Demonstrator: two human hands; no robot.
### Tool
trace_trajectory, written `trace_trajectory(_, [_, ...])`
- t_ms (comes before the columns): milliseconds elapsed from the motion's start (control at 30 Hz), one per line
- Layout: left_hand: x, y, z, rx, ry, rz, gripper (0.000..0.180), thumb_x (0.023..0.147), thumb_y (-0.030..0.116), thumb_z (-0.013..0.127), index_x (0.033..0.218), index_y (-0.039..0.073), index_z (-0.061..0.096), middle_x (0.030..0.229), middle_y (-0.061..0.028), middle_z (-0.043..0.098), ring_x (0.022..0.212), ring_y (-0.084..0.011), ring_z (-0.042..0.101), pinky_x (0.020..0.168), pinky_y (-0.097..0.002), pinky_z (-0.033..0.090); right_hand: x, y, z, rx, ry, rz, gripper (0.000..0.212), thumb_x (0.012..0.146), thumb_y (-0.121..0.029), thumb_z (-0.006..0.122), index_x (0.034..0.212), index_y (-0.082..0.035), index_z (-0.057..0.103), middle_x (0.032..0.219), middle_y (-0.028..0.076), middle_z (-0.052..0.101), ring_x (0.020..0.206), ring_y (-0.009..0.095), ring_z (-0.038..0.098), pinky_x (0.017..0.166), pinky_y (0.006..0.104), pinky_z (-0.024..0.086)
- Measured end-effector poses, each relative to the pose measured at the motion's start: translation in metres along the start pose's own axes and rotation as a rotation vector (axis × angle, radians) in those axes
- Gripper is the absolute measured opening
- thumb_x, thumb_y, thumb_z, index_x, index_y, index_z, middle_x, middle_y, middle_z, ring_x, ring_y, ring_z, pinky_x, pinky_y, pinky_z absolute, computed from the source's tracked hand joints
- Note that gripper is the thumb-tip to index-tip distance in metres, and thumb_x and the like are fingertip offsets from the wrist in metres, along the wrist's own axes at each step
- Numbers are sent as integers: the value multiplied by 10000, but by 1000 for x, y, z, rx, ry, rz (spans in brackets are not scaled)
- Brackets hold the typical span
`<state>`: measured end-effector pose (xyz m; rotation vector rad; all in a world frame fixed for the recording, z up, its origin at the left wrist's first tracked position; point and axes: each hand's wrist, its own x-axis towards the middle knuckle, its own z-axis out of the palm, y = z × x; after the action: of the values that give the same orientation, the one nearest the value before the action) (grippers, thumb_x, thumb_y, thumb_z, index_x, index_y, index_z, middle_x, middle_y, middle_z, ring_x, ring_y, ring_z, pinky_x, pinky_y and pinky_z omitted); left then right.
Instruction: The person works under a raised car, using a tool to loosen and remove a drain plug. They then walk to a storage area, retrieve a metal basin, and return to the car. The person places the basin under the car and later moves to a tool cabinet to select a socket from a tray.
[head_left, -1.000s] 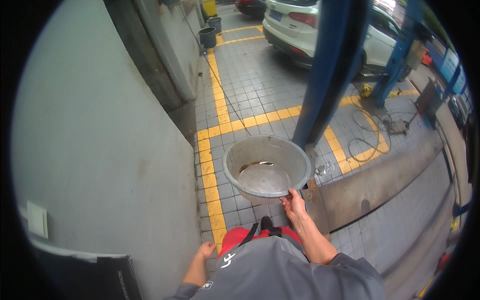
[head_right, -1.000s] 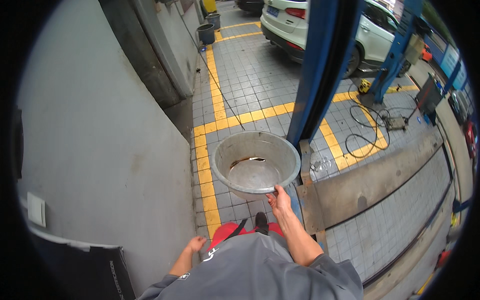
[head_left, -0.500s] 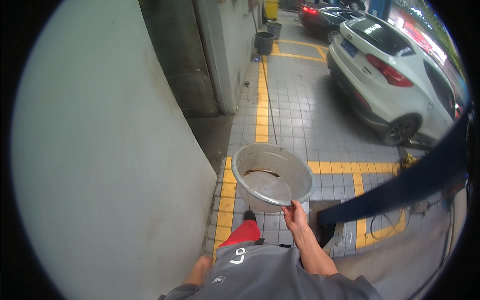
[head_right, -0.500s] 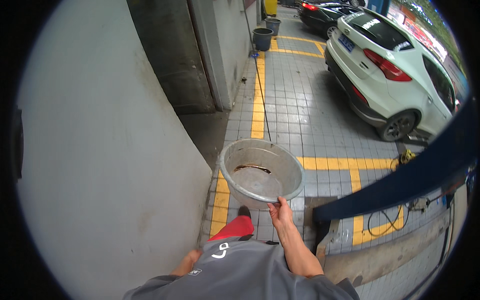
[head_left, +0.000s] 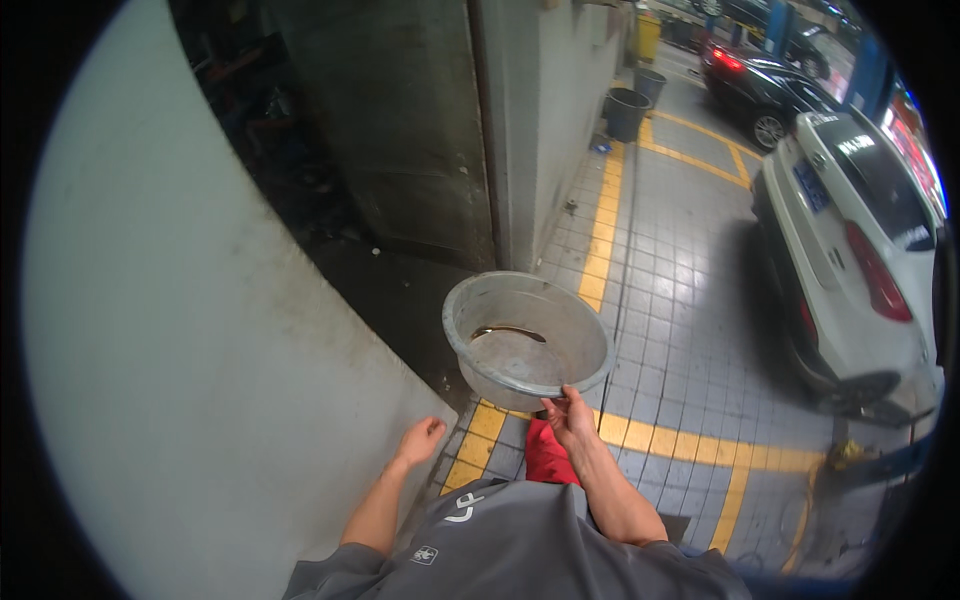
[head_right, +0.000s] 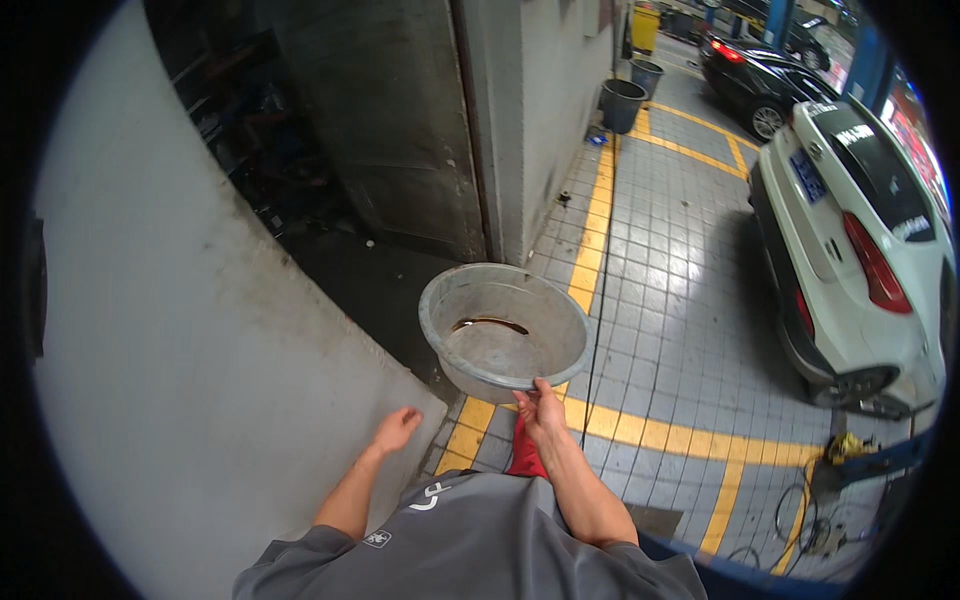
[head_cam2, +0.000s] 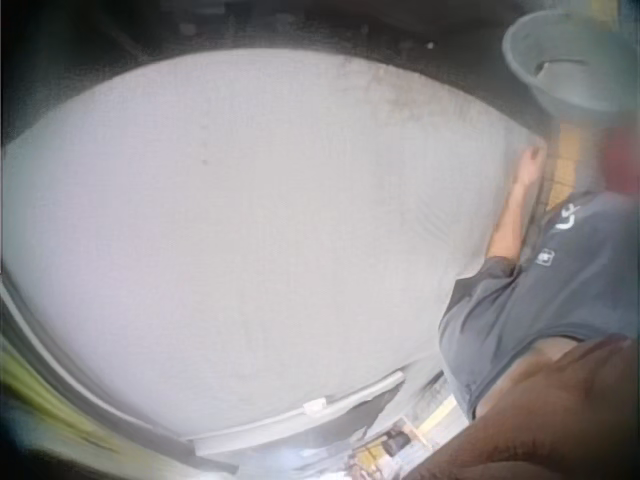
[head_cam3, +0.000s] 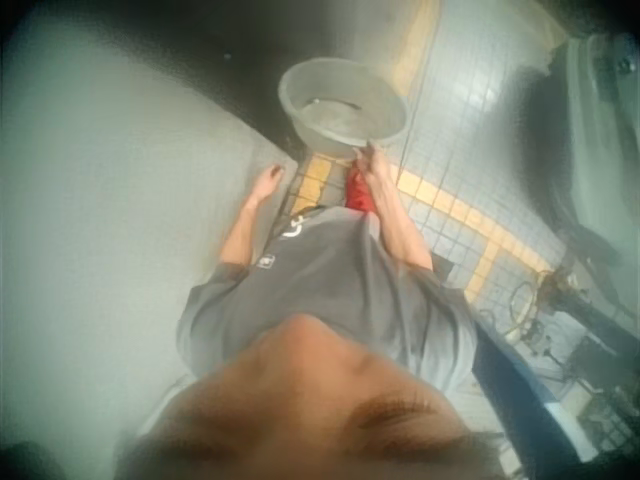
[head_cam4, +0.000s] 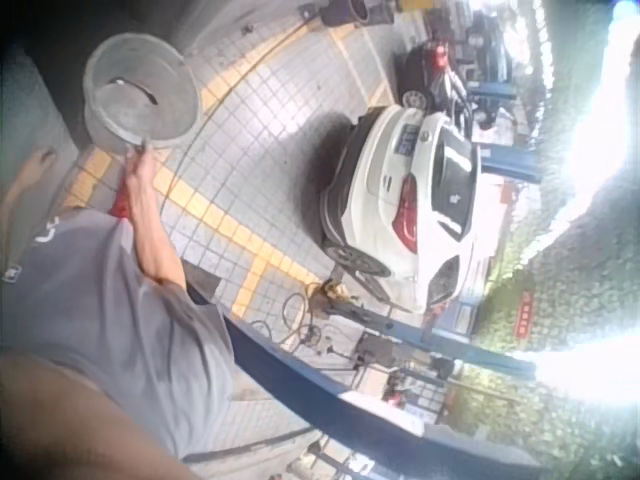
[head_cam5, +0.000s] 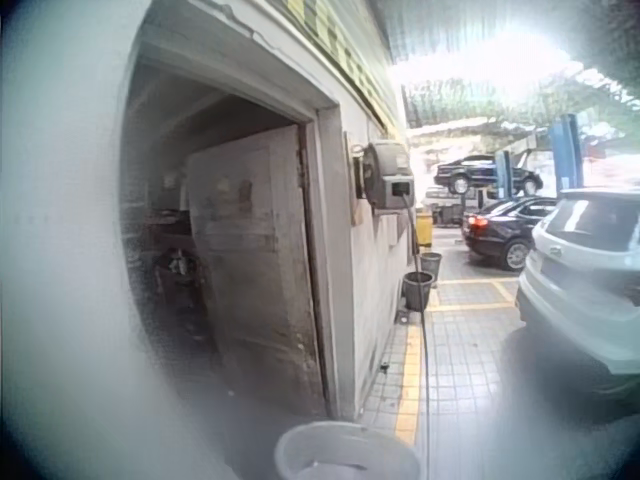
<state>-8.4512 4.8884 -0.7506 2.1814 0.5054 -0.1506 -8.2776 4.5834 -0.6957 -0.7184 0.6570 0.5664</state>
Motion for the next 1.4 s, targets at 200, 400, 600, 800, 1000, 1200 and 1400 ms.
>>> trace_trajectory(200, [3,-119,71,213,-337,-259,345,892,366,599,1052,79,704,924,-157,714,871,-300,685,780,-407,531,128,-60,126,-237,-20,85,265,972,-220,556,1122,-4,523,977,125,629,768,244,691,489,239,521])
trace_trajectory(400, [-14,-141,138,-539,-193,-847,183,863,166,572,904,57,713,804,-121,690,717,-217,657,589,-384,509,242,-72,238,-449,-49,183,292,975,-234,556,1146,-4,502,972,104,601,777,244,696,495,235,529])
trace_trajectory(600, [84,-87,166,-593,-5,-1021,142,851,139,570,875,64,688,785,-110,665,701,-212,638,576,-380,496,350,-30,353,-541,-135,310,235,969,-250,583,962,-21,532,884,101,613,743,242,703,492,243,534])
trace_trajectory(800, [187,-72,140,-771,182,-1118,104,838,111,568,846,71,663,766,-99,640,686,-207,619,563,-377,483,445,24,494,-665,-203,467,267,968,-253,585,872,-13,518,786,110,611,728,248,689,494,238,552])
trace_trajectory(1000, [243,-52,70,-925,301,-1227,74,826,83,565,816,77,638,747,-88,616,670,-201,600,550,-373,470,479,85,665,-791,-297,519,196,968,-233,575,1028,-50,541,801,100,592,736,218,658,529,224,540])
trace_trajectory(1200, [316,-73,14,-1049,397,-1250,63,813,56,563,787,84,613,728,-78,591,655,-196,581,536,-369,457,514,164,771,-876,-437,608,193,980,-247,556,1021,-60,570,857,91,640,732,162,596,586,266,480])
trace_trajectory(1400, [413,-134,-101,-1139,619,-1289,81,801,28,561,758,91,588,709,-67,567,639,-190,562,523,-366,444,591,266,893,-940,-402,582,233,965,-279,578,1041,-58,587,906,65,622,716,144,546,597,276,451])
